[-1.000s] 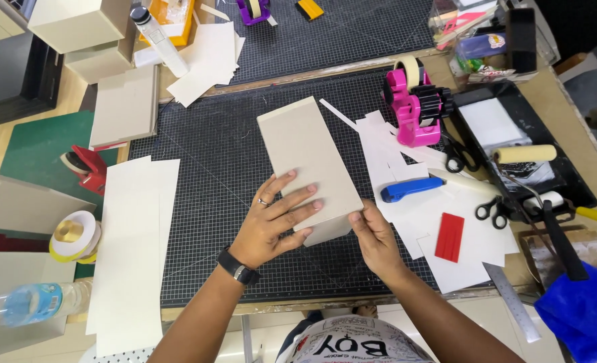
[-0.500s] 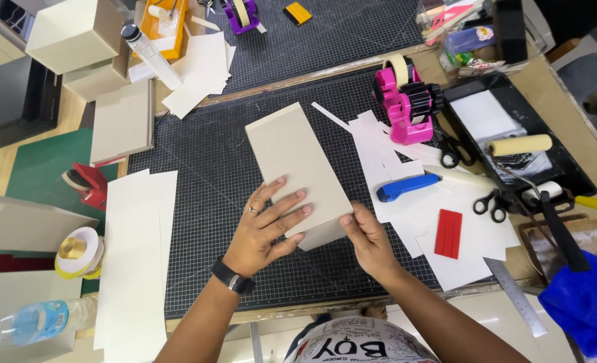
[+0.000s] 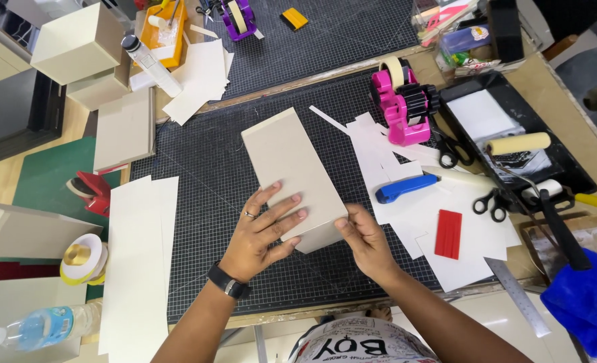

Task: Folding cardboard edges and securing them with tape to assemble a box

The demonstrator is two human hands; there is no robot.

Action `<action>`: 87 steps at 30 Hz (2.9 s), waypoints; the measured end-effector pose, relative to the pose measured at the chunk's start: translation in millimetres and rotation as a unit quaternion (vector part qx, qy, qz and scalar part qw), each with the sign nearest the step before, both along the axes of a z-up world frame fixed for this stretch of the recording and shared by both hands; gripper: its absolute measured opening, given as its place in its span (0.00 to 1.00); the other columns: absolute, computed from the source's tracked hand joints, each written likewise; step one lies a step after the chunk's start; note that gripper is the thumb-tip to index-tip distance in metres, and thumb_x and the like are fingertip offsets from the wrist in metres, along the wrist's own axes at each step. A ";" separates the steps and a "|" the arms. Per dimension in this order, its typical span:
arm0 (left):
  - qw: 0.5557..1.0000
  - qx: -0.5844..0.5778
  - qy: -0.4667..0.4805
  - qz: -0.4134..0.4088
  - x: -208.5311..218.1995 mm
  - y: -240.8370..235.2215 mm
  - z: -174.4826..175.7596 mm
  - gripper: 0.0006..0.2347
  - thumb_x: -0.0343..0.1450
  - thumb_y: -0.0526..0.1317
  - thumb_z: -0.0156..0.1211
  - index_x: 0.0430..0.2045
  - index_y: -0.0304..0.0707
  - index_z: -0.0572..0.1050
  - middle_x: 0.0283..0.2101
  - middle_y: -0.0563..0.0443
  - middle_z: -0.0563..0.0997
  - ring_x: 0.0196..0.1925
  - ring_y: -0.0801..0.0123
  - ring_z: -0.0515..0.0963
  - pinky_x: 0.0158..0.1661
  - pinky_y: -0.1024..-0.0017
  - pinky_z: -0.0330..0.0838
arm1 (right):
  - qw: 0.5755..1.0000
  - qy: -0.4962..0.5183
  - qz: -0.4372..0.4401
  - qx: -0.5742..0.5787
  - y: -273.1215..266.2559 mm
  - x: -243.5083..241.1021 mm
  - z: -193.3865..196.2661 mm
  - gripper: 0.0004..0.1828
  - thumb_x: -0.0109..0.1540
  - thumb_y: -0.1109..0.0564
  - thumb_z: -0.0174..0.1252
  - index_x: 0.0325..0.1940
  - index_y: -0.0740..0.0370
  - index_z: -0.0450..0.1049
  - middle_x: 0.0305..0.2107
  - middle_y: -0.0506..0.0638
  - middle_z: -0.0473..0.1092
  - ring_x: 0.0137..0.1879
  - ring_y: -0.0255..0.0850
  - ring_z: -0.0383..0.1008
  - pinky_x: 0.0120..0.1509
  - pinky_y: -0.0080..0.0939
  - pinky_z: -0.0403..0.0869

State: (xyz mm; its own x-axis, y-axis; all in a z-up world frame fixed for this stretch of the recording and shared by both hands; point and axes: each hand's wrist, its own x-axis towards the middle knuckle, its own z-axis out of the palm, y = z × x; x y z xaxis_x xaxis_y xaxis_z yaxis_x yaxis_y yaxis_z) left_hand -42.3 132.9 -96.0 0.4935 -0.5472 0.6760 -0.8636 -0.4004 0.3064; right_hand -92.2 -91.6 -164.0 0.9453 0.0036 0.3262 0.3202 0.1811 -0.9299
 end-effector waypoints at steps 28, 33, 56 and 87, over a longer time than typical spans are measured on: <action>0.999 -0.020 -0.028 0.002 2.3 1.0 1.0 0.14 0.71 0.49 0.66 0.50 0.55 0.83 0.58 0.56 0.82 0.68 0.48 0.71 0.65 0.48 0.62 | 0.891 -0.285 -0.244 -0.256 -9.9 0.2 38.2 0.18 0.62 0.62 0.66 0.56 0.62 0.72 0.50 0.52 0.72 0.59 0.52 0.70 0.67 0.58 0.68; 0.999 -0.024 -0.023 0.000 1.9 2.7 -0.6 0.14 0.72 0.50 0.65 0.51 0.56 0.82 0.60 0.57 0.81 0.69 0.49 0.71 0.65 0.47 0.61 | 0.832 -0.378 -0.226 -0.336 7.0 3.3 43.3 0.19 0.60 0.57 0.68 0.55 0.51 0.80 0.51 0.47 0.74 0.60 0.46 0.65 0.72 0.57 0.63; 0.995 -0.051 0.006 -0.083 13.7 13.8 -20.7 0.15 0.78 0.45 0.59 0.61 0.53 0.73 0.64 0.62 0.77 0.72 0.55 0.72 0.69 0.61 0.49 | 0.761 -0.327 -0.078 -0.556 32.5 -19.4 109.6 0.13 0.65 0.62 0.56 0.54 0.60 0.78 0.49 0.51 0.74 0.57 0.50 0.68 0.66 0.59 0.71; 0.974 -0.166 0.021 -0.153 17.5 14.1 -29.2 0.04 0.72 0.42 0.68 0.31 0.53 0.77 0.54 0.62 0.77 0.62 0.53 0.74 0.59 0.50 0.58 | 0.896 -0.168 -0.031 -0.411 -42.7 26.5 91.1 0.14 0.61 0.48 0.64 0.49 0.52 0.80 0.43 0.41 0.80 0.53 0.39 0.76 0.59 0.40 0.75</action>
